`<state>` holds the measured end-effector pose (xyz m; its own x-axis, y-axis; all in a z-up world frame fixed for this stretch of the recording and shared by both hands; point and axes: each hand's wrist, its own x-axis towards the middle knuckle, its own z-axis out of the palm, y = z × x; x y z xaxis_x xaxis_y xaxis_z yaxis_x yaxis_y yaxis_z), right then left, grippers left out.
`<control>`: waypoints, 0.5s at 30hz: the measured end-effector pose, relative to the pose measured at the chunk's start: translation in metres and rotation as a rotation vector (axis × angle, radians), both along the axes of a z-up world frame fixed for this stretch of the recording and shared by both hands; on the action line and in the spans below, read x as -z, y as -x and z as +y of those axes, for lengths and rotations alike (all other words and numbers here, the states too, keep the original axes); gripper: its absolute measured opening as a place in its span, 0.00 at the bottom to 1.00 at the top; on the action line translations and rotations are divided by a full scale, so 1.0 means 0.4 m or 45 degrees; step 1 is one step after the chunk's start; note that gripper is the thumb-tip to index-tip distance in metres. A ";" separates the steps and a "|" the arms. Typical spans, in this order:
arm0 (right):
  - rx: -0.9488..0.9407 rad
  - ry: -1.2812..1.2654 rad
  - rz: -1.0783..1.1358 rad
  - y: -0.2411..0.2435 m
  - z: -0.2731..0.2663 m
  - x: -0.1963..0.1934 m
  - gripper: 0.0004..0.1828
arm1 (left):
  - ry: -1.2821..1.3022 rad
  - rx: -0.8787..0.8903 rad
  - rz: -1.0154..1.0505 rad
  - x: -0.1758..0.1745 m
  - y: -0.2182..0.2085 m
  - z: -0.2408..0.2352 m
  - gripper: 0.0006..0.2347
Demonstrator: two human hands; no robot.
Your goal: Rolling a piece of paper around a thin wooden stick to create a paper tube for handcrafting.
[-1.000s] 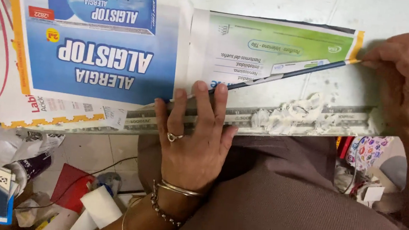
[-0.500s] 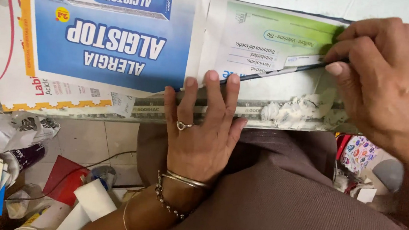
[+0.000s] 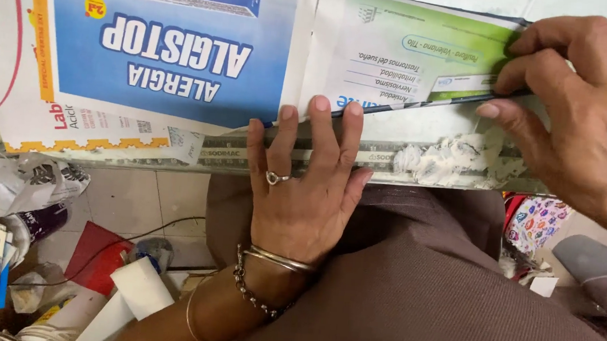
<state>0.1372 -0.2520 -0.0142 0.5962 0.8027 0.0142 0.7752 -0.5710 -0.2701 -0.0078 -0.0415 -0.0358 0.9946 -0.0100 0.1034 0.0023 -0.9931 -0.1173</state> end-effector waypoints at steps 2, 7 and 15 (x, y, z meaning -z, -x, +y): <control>-0.011 -0.010 -0.027 -0.001 0.001 0.004 0.13 | -0.019 -0.006 -0.005 0.001 -0.002 0.000 0.23; 0.105 -0.066 0.076 0.001 0.005 0.010 0.08 | -0.010 0.003 0.013 -0.003 -0.004 0.003 0.24; 0.355 -0.166 0.383 -0.009 0.016 0.007 0.07 | -0.068 0.024 -0.031 -0.002 -0.009 0.008 0.29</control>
<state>0.1407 -0.2457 -0.0169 0.7833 0.6131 -0.1031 0.4715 -0.6939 -0.5442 -0.0043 -0.0383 -0.0351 0.9914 -0.0350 0.1263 -0.0130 -0.9852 -0.1707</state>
